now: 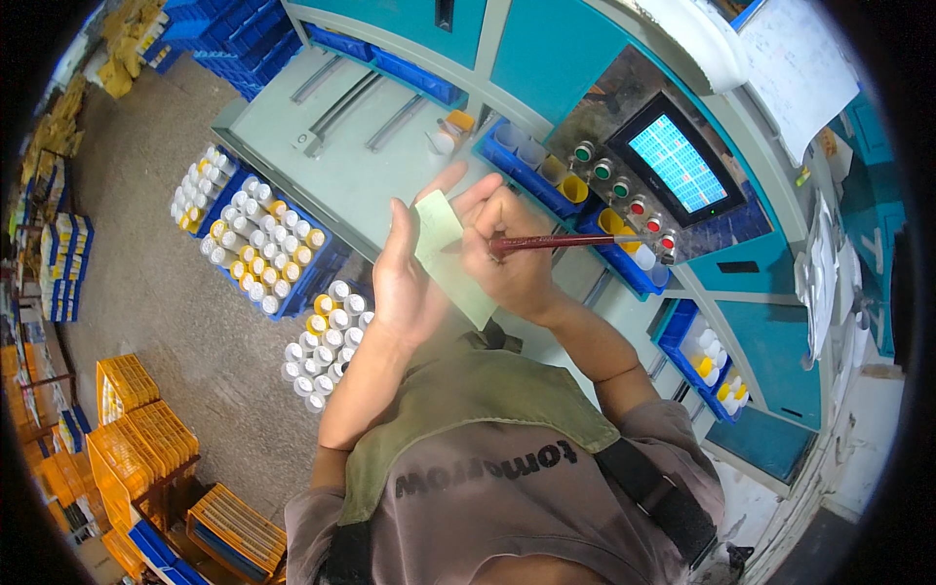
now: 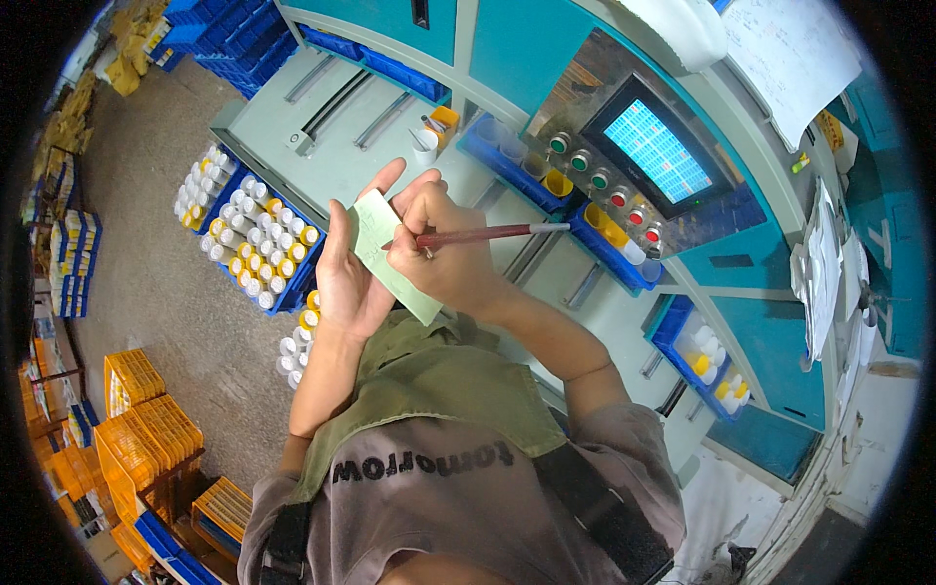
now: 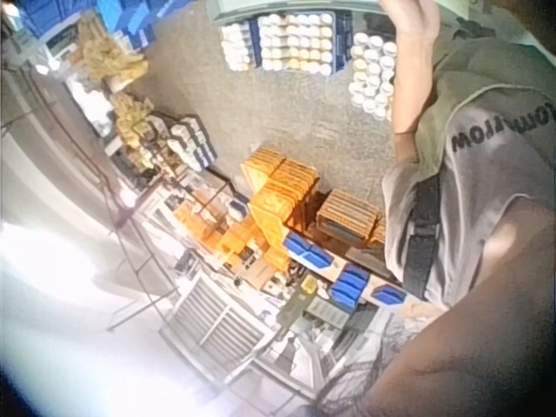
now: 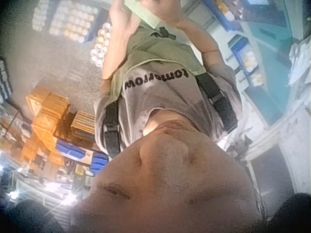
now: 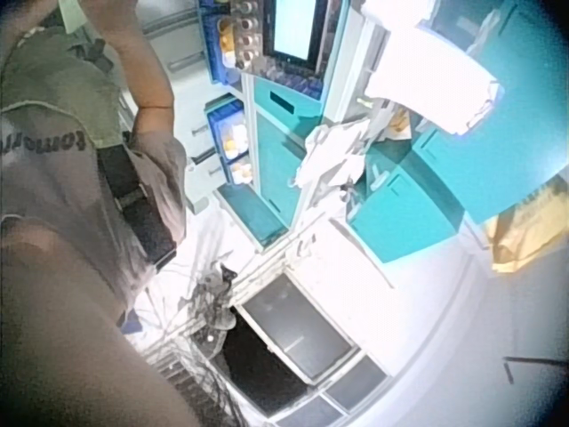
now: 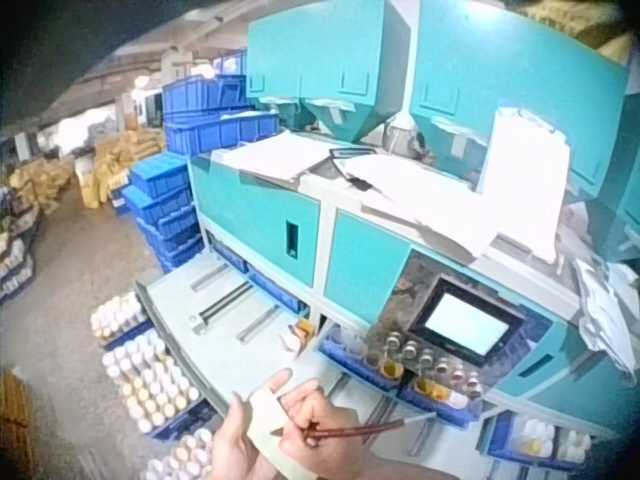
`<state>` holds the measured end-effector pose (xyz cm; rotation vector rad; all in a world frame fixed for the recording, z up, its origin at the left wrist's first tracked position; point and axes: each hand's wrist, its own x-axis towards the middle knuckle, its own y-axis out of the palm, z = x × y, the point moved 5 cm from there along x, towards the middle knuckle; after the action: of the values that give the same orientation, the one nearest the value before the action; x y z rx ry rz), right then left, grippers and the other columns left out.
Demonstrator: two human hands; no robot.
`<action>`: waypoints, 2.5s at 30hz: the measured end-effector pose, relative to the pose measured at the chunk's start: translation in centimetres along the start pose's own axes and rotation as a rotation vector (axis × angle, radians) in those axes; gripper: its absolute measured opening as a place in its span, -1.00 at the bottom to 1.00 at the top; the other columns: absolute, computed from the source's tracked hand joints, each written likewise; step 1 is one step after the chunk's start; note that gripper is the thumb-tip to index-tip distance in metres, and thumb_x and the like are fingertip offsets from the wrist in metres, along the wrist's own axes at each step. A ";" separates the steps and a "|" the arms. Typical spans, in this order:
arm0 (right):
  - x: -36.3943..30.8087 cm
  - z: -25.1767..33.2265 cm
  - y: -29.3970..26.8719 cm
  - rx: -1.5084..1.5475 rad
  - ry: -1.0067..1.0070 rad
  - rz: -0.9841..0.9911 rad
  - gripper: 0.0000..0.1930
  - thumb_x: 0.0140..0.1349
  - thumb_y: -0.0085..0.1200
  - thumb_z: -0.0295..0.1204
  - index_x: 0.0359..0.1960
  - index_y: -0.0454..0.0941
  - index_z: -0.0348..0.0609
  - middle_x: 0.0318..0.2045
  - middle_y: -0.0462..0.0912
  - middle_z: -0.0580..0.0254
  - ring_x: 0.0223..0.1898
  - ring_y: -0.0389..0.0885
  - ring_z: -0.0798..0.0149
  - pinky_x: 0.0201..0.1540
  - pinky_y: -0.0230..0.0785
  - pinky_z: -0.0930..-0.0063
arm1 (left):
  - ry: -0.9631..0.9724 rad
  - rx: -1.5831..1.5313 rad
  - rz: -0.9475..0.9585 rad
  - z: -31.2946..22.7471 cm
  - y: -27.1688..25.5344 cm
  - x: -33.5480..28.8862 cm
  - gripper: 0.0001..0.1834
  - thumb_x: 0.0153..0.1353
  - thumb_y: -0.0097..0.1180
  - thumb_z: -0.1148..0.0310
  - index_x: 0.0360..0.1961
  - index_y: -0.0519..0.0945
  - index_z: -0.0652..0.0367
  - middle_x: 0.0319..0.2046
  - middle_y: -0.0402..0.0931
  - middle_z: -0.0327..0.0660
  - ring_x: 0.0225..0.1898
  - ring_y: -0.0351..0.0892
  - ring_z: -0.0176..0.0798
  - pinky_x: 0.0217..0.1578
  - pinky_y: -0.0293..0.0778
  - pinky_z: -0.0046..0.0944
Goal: The person carries blue trays filled with small white and yellow containers to a machine, places them on the conveyor, and then removes them. The person also writes on a white board and a notepad with a pen.
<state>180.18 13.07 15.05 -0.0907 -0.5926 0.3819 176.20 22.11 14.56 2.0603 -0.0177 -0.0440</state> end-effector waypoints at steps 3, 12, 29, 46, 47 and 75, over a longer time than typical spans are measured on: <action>0.1 0.1 0.1 0.003 -0.022 0.035 -0.79 0.03 0.11 -0.59 -0.50 0.27 -0.16 -0.65 0.43 0.27 -0.63 0.48 0.45 -0.56 0.30 0.53 | 0.006 -0.008 0.000 -0.1 0.0 -0.1 -0.27 0.38 -0.54 -0.13 0.34 0.00 0.24 0.29 0.11 0.16 0.24 0.26 0.03 0.20 0.25 -0.03; 0.1 0.4 -0.3 0.027 0.076 -0.029 -0.82 0.06 0.10 -0.57 -0.49 0.30 -0.16 -0.61 0.49 0.30 -0.62 0.45 0.49 -0.52 0.32 0.54 | 0.047 -0.024 -0.037 -0.6 -0.8 -0.4 -0.21 0.33 -0.38 -0.20 0.34 0.02 0.23 0.26 0.16 0.10 0.29 0.16 0.04 0.27 0.12 -0.02; 0.1 0.1 0.9 0.094 0.121 0.025 -0.82 0.03 0.10 -0.60 -0.52 0.30 -0.18 -0.60 0.53 0.28 -0.55 0.49 0.52 -0.47 0.36 0.56 | 0.037 -0.023 -0.024 -1.0 -0.9 -1.2 -0.21 0.32 -0.37 -0.20 0.34 0.01 0.22 0.27 0.14 0.11 0.31 0.12 0.04 0.28 0.11 -0.02; -0.1 0.5 -0.1 0.060 0.117 -0.010 -0.81 0.04 0.08 -0.59 -0.52 0.28 -0.16 -0.62 0.50 0.30 -0.58 0.45 0.51 -0.50 0.31 0.55 | 0.039 -0.013 -0.010 -0.4 -0.4 -1.3 -0.21 0.32 -0.37 -0.20 0.35 0.01 0.21 0.28 0.11 0.12 0.33 0.09 0.06 0.29 0.08 -0.01; -0.1 0.4 0.0 0.061 0.134 -0.014 -0.81 0.04 0.08 -0.59 -0.52 0.28 -0.16 -0.62 0.50 0.29 -0.58 0.45 0.51 -0.50 0.31 0.55 | 0.036 -0.014 -0.006 -0.5 -0.4 -1.3 -0.21 0.32 -0.36 -0.20 0.35 0.01 0.21 0.29 0.11 0.12 0.33 0.07 0.05 0.30 0.07 -0.01; -0.7 1.1 7.1 -0.617 -0.337 0.288 -0.68 -0.01 0.21 -0.35 -0.14 0.62 0.08 -0.06 0.60 0.25 -0.14 0.50 0.24 -0.05 0.20 0.31 | -0.081 -0.147 -0.226 -2.0 -8.4 -6.0 -0.43 0.16 -0.08 0.49 0.24 0.24 0.33 -0.04 0.42 -0.15 -0.04 0.45 -0.27 0.02 0.36 -0.26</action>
<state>176.76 19.33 14.25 -0.7195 -1.0226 0.4866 170.24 27.97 8.25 1.9042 0.1645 -0.2607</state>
